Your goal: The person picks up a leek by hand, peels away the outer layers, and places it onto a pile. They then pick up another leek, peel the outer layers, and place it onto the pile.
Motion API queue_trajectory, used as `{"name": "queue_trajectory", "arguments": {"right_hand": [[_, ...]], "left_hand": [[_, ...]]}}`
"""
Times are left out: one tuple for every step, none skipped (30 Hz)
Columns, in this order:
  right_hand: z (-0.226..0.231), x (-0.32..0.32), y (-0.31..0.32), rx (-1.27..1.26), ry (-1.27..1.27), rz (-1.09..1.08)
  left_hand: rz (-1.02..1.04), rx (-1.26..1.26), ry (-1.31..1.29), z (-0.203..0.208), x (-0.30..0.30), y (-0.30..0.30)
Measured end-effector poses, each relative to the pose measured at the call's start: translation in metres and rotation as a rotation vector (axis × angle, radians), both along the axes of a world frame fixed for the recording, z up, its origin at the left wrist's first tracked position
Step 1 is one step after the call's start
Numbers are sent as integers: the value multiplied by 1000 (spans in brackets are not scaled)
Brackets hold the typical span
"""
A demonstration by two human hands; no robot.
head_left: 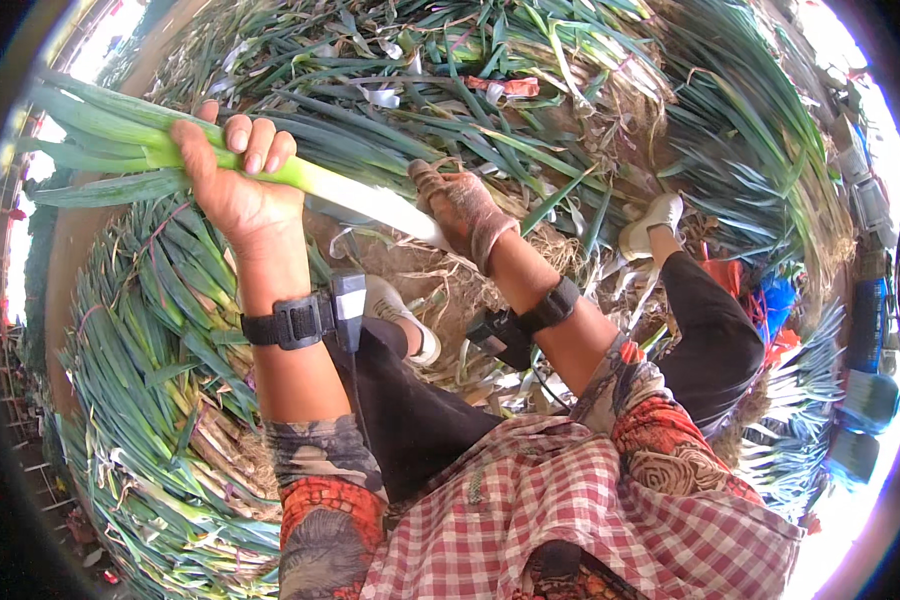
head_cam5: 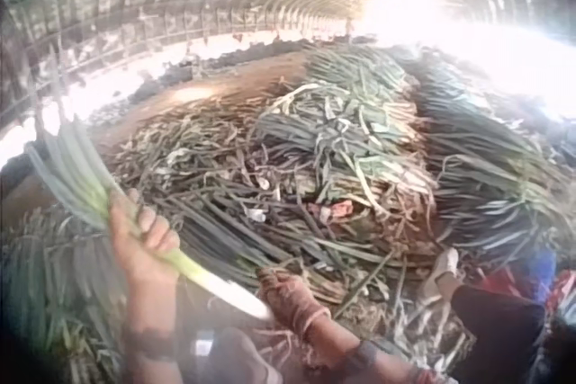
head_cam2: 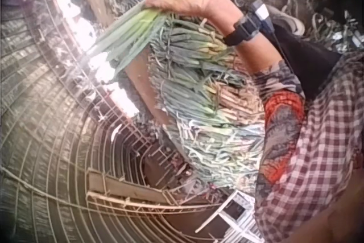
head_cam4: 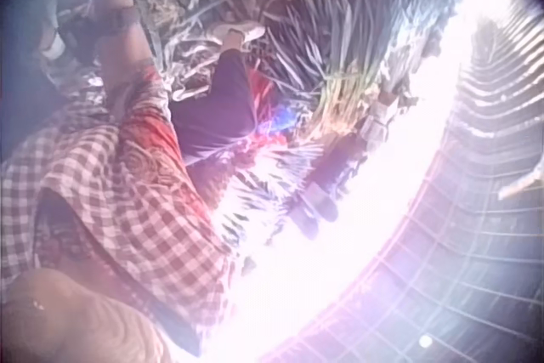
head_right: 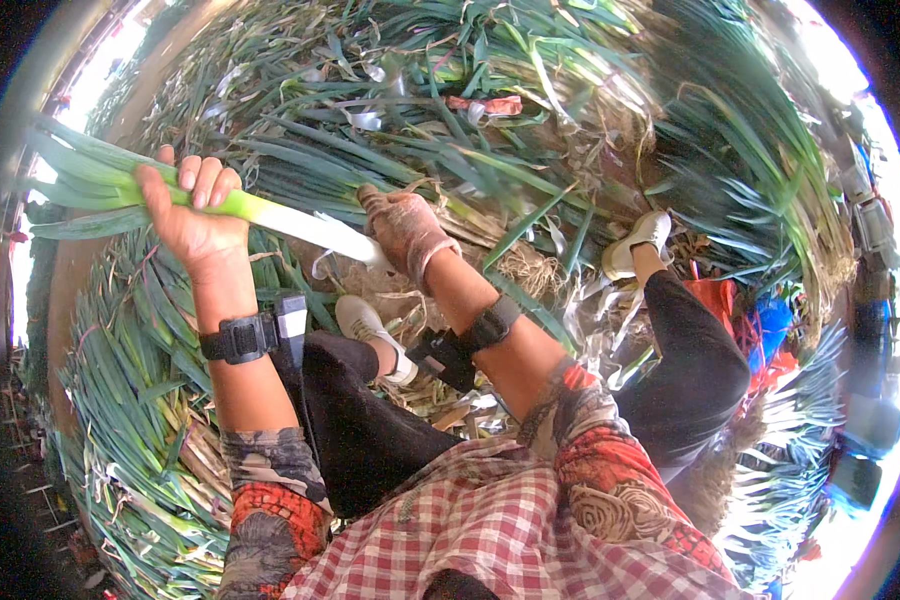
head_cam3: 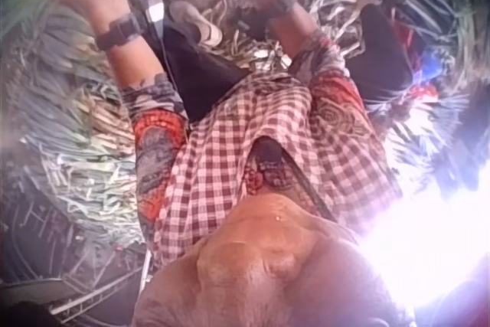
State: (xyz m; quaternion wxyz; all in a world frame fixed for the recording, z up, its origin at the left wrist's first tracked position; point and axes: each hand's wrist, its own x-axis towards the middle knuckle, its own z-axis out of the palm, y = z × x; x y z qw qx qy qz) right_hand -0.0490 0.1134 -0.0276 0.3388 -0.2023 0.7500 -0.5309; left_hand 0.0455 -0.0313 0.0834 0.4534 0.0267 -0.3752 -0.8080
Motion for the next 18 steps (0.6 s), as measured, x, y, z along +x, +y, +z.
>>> {"name": "queue_trajectory", "arguments": {"right_hand": [[2, 3, 0, -1, -2, 1], [3, 9, 3, -97, -47, -72], [4, 14, 6, -194, -93, -146], [19, 21, 13, -346, -201, -112], [30, 26, 18, -345, -200, -117], [38, 31, 21, -455, -177, -56], [42, 33, 22, -566, -152, 4], [36, 35, 20, -688, -291, 73], [37, 32, 24, -688, -290, 67], [44, 29, 28, -562, -245, 117], [47, 26, 29, -434, -201, 166], [37, 24, 26, -415, -150, 162], [28, 22, 25, -415, -152, 160], [19, 19, 25, -322, 83, 116], [8, 16, 26, -225, 316, 72], [-8, 10, 27, -105, 512, -17], [-7, 9, 40, -195, 421, -107], [-29, -2, 48, -77, 550, -180]], "left_hand": [[-38, -29, 27, -1, 2, -1], [-38, -30, 25, 0, 2, -3], [22, -21, 0, 1, 2, -5], [90, -10, -25, 2, 6, -9], [85, -8, -25, 1, 6, -8], [77, -11, -2, 1, 7, -8], [67, -17, 21, 1, 7, -8], [75, -13, 4, 2, 9, -8], [69, -12, 4, 1, 9, -10], [-56, -4, 73, -1, 11, -13], [-181, 6, 142, -3, 14, -16], [-180, 7, 138, -4, 15, -21], [-291, 21, 194, -5, 15, -27], [-405, 37, 248, -5, 15, -29], [-409, 41, 245, -6, 16, -31], [-387, 42, 248, -5, 17, -31], [-361, 39, 253, -3, 19, -33], [-323, 25, 230, -2, 24, -36]]}}
